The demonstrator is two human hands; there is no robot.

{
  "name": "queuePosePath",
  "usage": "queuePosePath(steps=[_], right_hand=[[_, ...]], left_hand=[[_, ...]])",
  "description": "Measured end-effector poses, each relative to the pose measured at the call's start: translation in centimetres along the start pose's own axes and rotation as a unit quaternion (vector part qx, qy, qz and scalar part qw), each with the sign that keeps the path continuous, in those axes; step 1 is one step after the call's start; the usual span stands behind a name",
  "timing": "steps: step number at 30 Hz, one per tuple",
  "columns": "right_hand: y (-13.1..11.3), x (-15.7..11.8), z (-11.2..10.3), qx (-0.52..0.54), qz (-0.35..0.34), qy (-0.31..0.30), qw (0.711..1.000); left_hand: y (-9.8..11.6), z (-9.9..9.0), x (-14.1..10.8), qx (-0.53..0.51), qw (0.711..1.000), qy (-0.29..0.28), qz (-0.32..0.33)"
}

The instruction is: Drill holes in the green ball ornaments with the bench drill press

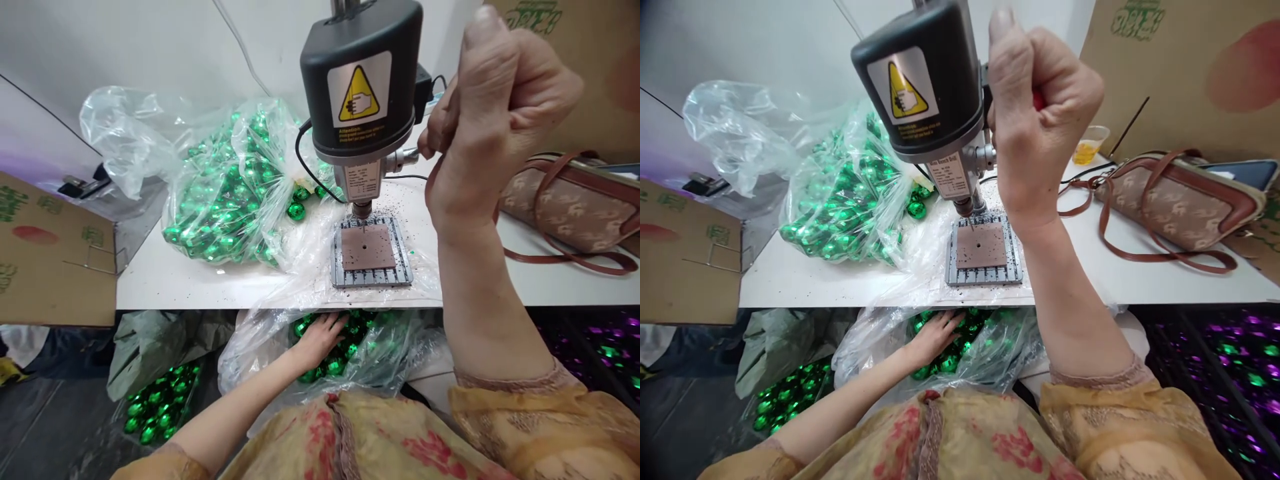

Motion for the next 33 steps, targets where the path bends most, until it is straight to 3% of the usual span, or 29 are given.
queuePosePath(steps=[2,4,7,9,11,12,15,18,20,22,23,25,27,28,30,33], right_hand=[[-0.1,0.0,0.1,0.004,0.002,0.003,1.000],[-0.2,0.1,0.0,0.010,-0.008,0.014,1.000],[-0.2,0.1,-0.1,0.011,-0.019,0.024,0.999],[-0.1,0.1,-0.1,0.009,-0.020,0.025,0.999],[-0.2,0.0,-0.1,0.010,-0.022,0.025,0.999],[-0.2,0.0,-0.1,0.011,-0.021,0.025,0.999],[-0.3,-0.1,0.0,0.010,-0.015,0.024,1.000],[-0.4,-0.1,0.0,0.006,-0.012,0.030,0.999],[-0.4,-0.1,0.0,-0.003,-0.008,0.024,1.000],[-0.5,-0.1,0.0,-0.013,-0.005,0.018,1.000],[-0.5,-0.1,0.0,-0.015,-0.004,0.015,1.000],[-0.5,-0.2,0.1,-0.016,-0.001,0.013,1.000],[-0.6,-0.3,0.1,-0.014,-0.004,0.012,1.000],[-0.6,-0.3,0.1,-0.011,-0.007,0.011,1.000],[-0.5,-0.4,0.1,-0.008,-0.012,0.017,1.000],[-0.4,-0.4,-0.1,-0.036,0.002,0.024,0.999]], left_hand=[[-0.1,0.0,0.1,-0.004,0.999,-0.033,-0.015],[0.2,-1.3,0.5,-0.028,0.999,-0.032,0.030],[-1.6,-5.6,2.4,-0.074,0.990,0.080,0.085],[-5.8,-8.9,4.7,-0.079,0.979,0.188,0.024],[-11.3,-11.1,7.6,-0.056,0.967,0.236,-0.079],[-14.0,-11.7,9.2,-0.048,0.963,0.239,-0.112],[-21.2,-11.6,12.7,-0.046,0.953,0.156,-0.256],[-24.5,-10.9,14.0,-0.064,0.949,0.107,-0.289],[-24.8,-10.7,14.2,-0.077,0.949,0.121,-0.280],[-24.1,-11.0,14.0,-0.146,0.929,0.184,-0.285],[-23.5,-11.1,13.8,-0.211,0.905,0.229,-0.291],[-21.6,-10.9,13.4,-0.375,0.826,0.303,-0.292],[-18.9,-10.3,13.3,-0.509,0.750,0.318,-0.279],[-17.4,-9.9,13.2,-0.549,0.726,0.312,-0.272],[-14.8,-9.1,13.1,-0.584,0.709,0.294,-0.265],[-12.3,-7.9,13.4,-0.575,0.731,0.272,-0.248]])
Point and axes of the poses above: each hand's wrist, its own x-axis towards the middle knuckle, its own z-axis out of the palm, y = z × x, the point moved 5 cm from there along x, towards the middle knuckle, and after that the axes turned 9 degrees about z, right-handed, at the moved point
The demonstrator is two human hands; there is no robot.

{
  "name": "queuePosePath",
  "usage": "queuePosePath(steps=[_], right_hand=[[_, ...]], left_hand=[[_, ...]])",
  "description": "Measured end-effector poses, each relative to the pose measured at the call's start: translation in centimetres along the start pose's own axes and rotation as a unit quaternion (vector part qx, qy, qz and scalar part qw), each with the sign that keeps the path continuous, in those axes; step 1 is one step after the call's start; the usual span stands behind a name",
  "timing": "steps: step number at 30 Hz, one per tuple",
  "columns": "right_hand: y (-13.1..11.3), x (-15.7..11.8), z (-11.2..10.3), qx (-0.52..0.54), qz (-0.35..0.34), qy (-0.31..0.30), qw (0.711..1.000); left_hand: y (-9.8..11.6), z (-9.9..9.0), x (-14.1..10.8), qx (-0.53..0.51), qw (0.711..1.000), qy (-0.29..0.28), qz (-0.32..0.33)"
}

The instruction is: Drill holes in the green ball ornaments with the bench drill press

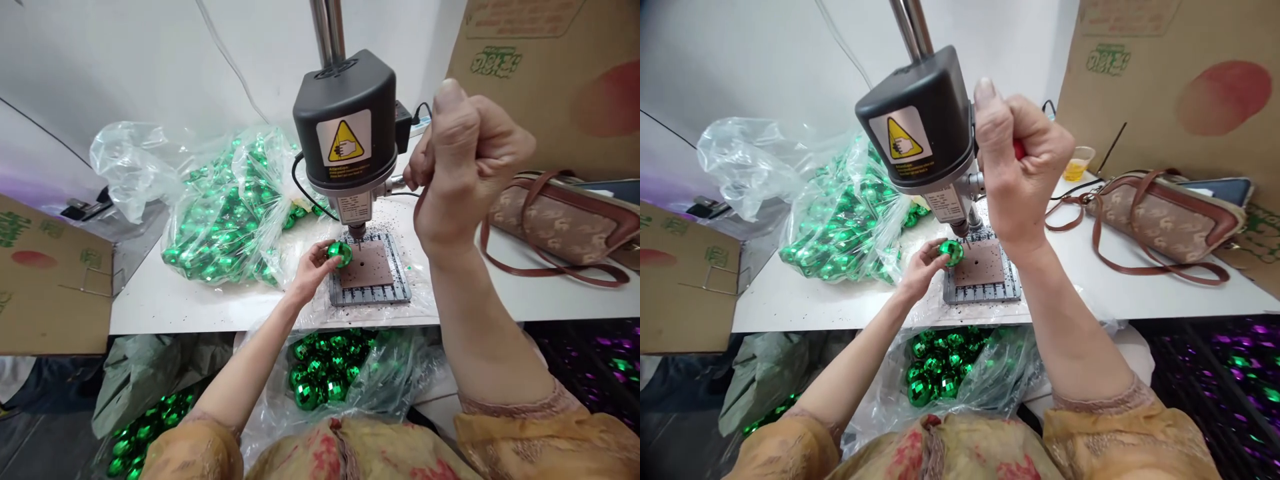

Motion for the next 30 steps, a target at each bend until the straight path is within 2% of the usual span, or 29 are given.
queuePosePath(steps=[4,10,15,20,27,30], right_hand=[[0.0,-0.2,-0.1,-0.062,0.027,-0.011,0.998],[0.0,-0.3,-0.1,-0.056,0.026,-0.016,0.998],[0.3,-0.4,-0.2,-0.048,0.028,-0.009,0.998],[-0.1,-0.6,-0.1,-0.046,0.026,-0.020,0.998],[-0.6,-0.1,0.1,-0.041,0.014,-0.019,0.999],[-0.2,0.9,0.6,-0.031,0.009,-0.037,0.999]], left_hand=[[-0.9,1.6,0.0,0.027,0.999,-0.038,0.025],[-1.2,2.4,0.6,0.121,0.989,-0.074,0.044],[-0.3,3.1,0.4,0.190,0.978,-0.035,0.081],[0.7,3.9,0.3,0.226,0.968,-0.020,0.103],[0.1,3.7,0.5,0.200,0.978,0.000,0.061],[-0.1,3.6,0.2,0.198,0.978,-0.002,0.065]])
Point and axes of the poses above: each hand's wrist, its own x-axis towards the middle knuckle, its own z-axis out of the palm, y = z × x, the point moved 5 cm from there along x, towards the middle knuckle, and after that the axes turned 9 degrees about z, right-handed, at the moved point
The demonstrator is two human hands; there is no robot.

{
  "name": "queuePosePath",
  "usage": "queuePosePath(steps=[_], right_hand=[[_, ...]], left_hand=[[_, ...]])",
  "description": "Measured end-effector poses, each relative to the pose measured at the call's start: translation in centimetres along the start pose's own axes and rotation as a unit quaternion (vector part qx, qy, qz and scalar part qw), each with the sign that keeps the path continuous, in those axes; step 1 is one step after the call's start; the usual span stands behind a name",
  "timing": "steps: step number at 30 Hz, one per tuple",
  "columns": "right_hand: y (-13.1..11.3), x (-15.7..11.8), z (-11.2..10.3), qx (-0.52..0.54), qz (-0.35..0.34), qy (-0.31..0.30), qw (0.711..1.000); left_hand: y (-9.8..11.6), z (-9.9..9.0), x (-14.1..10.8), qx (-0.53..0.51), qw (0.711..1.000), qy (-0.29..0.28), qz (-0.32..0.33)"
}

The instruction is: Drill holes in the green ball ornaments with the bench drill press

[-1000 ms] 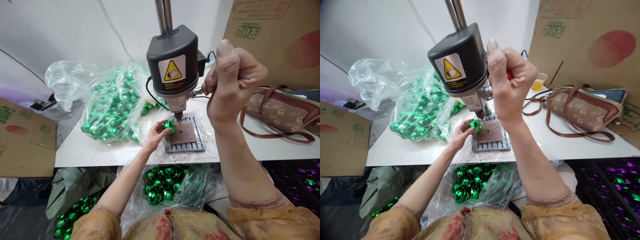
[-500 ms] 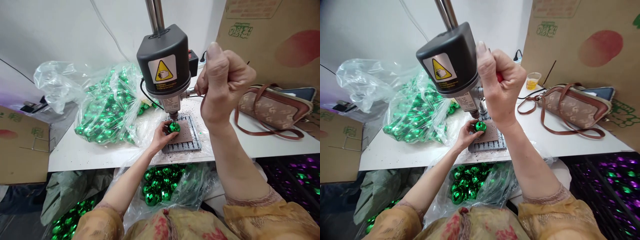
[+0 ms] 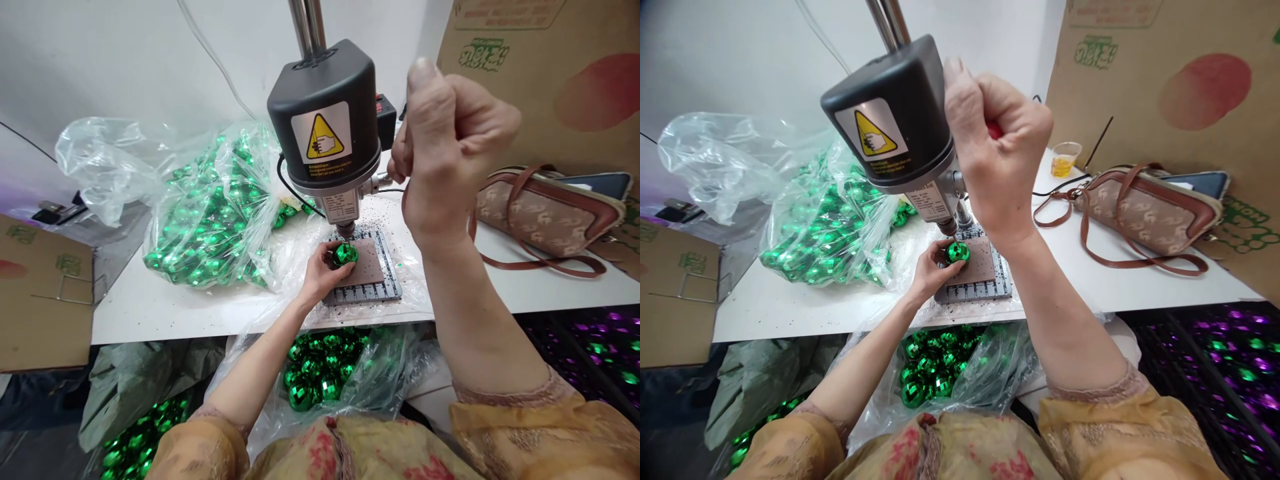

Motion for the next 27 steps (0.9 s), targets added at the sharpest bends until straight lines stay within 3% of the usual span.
queuePosePath(steps=[9,17,22,27], right_hand=[[0.9,1.9,0.7,-0.016,0.014,-0.020,1.000],[1.1,2.1,0.8,0.023,0.034,-0.005,0.999],[1.2,2.2,0.9,0.021,0.032,-0.005,0.999],[1.0,1.9,0.8,0.028,0.022,-0.015,0.999]], left_hand=[[0.8,0.6,0.4,0.032,0.996,-0.029,0.080],[-1.5,1.3,0.0,-0.061,0.997,-0.013,0.037],[-1.3,1.8,-0.5,-0.073,0.995,-0.038,0.063],[-1.1,2.1,-0.8,-0.081,0.994,-0.027,0.063]])
Point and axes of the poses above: each hand's wrist, its own x-axis towards the middle knuckle, its own z-axis out of the palm, y = z × x, the point moved 5 cm from there along x, towards the middle knuckle, and after that the axes turned 9 degrees about z, right-handed, at the moved point
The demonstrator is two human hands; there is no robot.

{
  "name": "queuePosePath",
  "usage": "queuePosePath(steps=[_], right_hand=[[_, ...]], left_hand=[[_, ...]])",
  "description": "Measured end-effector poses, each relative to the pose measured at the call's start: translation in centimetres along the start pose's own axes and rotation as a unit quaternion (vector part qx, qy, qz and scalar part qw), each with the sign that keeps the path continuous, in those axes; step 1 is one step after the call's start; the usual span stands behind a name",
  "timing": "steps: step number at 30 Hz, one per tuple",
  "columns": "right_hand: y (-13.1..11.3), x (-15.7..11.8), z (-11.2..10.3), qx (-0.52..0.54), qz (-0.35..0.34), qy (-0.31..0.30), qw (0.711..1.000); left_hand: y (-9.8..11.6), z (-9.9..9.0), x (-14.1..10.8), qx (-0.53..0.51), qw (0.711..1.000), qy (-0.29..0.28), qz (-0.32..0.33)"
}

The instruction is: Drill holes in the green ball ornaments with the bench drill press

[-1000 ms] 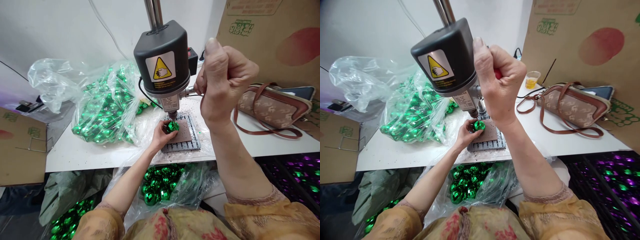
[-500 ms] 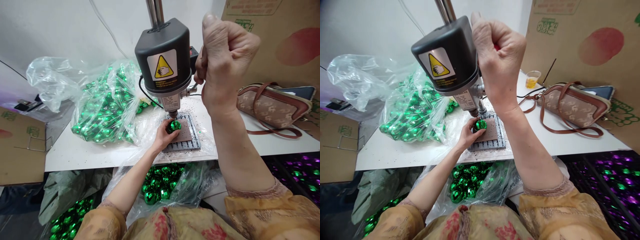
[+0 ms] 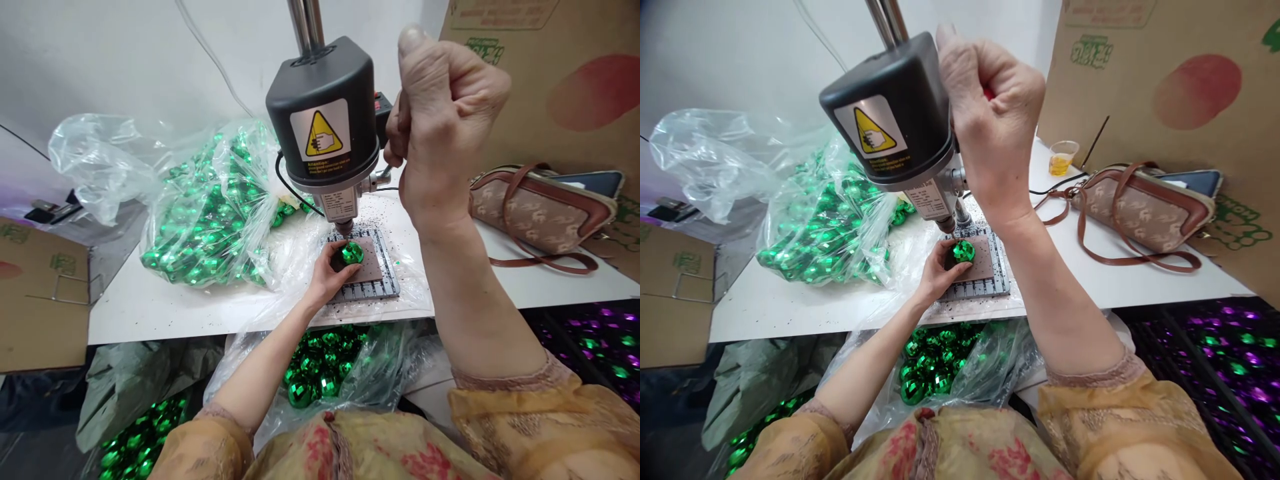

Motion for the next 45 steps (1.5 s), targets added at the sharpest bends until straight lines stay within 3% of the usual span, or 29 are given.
queuePosePath(steps=[7,13,37,45], right_hand=[[-0.7,-2.9,-1.0,-0.047,-0.037,0.042,0.997],[0.1,-5.5,-2.2,0.003,-0.068,0.096,0.993],[0.9,-8.0,-3.8,0.052,-0.175,0.037,0.982],[1.4,-9.0,-4.3,0.041,-0.180,0.014,0.983]], left_hand=[[-0.2,0.0,-0.2,-0.011,1.000,0.002,0.000],[-0.3,0.2,-0.4,-0.028,1.000,0.003,-0.004],[-0.1,0.2,-0.4,-0.035,0.999,0.006,-0.005],[0.0,0.2,-0.4,-0.038,0.999,0.016,-0.008]])
Point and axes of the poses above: each hand's wrist, its own x-axis towards the middle knuckle, its own z-axis out of the palm, y = z × x, the point moved 5 cm from there along x, towards the middle knuckle, and after that the axes turned 9 degrees about z, right-handed, at the moved point
